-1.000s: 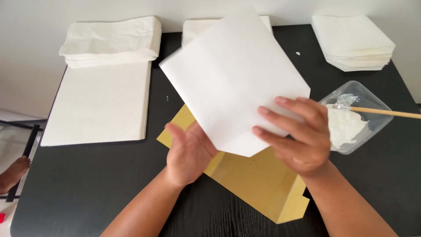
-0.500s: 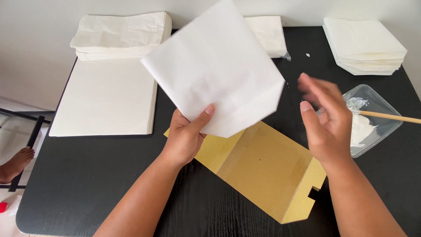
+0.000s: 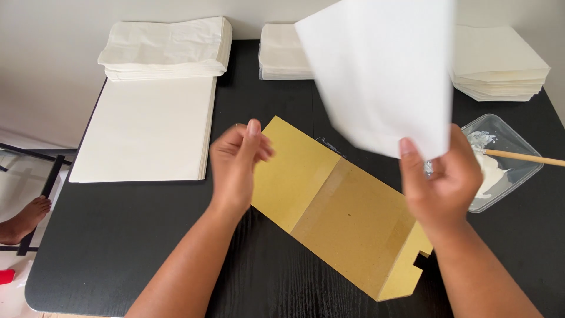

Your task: The person applies white adhesive to the edges of a folded white paper piece using a brush, then presses the edges together. They then place a yellow cardboard piece onto a larger white sheet and fold the white sheet over the cardboard, smoothing it down.

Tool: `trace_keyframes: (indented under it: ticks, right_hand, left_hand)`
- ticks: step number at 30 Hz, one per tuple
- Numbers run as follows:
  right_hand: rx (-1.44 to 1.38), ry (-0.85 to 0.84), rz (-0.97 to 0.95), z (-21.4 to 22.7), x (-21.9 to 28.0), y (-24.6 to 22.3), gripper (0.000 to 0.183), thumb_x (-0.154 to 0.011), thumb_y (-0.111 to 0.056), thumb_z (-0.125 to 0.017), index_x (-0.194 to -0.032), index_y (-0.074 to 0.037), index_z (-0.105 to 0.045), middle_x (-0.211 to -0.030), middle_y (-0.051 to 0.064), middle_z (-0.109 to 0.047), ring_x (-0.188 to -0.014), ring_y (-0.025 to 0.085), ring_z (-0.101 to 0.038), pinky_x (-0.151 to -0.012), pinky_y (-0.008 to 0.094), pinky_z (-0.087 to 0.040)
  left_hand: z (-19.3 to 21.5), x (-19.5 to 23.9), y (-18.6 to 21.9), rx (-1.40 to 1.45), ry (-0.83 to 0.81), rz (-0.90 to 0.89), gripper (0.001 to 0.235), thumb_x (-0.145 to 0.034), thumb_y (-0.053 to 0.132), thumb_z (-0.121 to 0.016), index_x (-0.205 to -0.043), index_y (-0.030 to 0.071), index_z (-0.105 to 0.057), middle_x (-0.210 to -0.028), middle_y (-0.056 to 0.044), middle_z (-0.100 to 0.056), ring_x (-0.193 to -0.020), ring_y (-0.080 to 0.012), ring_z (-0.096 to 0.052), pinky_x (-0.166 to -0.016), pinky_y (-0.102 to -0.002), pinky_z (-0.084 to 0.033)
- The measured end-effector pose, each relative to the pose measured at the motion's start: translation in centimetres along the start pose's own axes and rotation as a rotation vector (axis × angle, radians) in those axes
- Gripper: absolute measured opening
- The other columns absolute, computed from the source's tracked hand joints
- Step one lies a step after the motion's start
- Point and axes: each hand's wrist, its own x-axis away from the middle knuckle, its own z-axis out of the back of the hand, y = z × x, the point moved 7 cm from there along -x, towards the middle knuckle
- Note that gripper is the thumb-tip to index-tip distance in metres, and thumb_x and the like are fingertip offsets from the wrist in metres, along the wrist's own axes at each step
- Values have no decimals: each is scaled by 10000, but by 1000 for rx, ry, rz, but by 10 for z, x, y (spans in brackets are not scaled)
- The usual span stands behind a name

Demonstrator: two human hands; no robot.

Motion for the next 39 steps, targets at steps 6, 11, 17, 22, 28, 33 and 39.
trace_keyframes:
  ticks: [6,11,17,22,28,33,39]
  right_hand:
    - [591,-133,963,-43,28,-76,397,-1055,-104,-527,-1127,-354,-826,-1103,-55,-680,-1009,253,-520,-937,405,-260]
    - [381,-251,434,-28,17,-35,669,-834,-285,-593,-1470,-78,-577,-1462,189,-355,-1416,341,-376,-1157,491,-353]
    - [-414,-398,-363,-40,13,18,236,-961,-185,-640,-1135,-41,-574,-974,68,-622,-811,179,-614,-608,314,-579]
    - [-331,-318,-530,-37,8,15,265,-928,-117,-675,-1146,31,-652,-944,173,-716,-720,269,-679,-550,353,-603]
    - [-378,-75,-584,4,-14,34,217,-941,-138,-694,-1119,-27,-641,-907,108,-692,-692,239,-649,-563,343,-552]
    - [-342,107,-591,63,-88,39,341,-946,-99,-658,-1275,-59,-578,-961,102,-680,-635,196,-583,-558,302,-516]
    - [-157,305,-774,136,-169,122,420,-879,-155,-729,-1237,-111,-515,-1234,58,-670,-889,186,-693,-797,236,-660]
  left_hand:
    - [-61,54,15,105,-630,-173,457,-996,261,-665,-1386,38,-584,-1376,-99,-660,-1320,-243,-622,-1142,-417,-514]
    - [-37,33,13,-13,-268,26,378,-911,260,-701,-1219,40,-709,-1233,-15,-722,-1205,-145,-669,-1077,-298,-542]
    - [-48,35,22,-13,-466,-103,438,-948,251,-674,-1320,25,-625,-1308,-69,-693,-1265,-203,-651,-1086,-343,-548]
    - [-30,20,11,70,-239,-145,307,-919,195,-733,-1170,23,-693,-1058,-62,-744,-929,-165,-699,-777,-330,-644]
    - [-3,6,22,-2,24,-222,245,-971,168,-667,-1198,76,-660,-958,-88,-773,-782,-173,-757,-658,-262,-579]
    - [-1,5,15,-97,64,-220,259,-991,211,-672,-1215,80,-662,-853,-48,-715,-927,-188,-784,-723,-266,-584]
    - [-10,8,5,-144,-24,-297,329,-1030,174,-603,-1319,14,-599,-845,-118,-697,-691,-157,-646,-721,-280,-532]
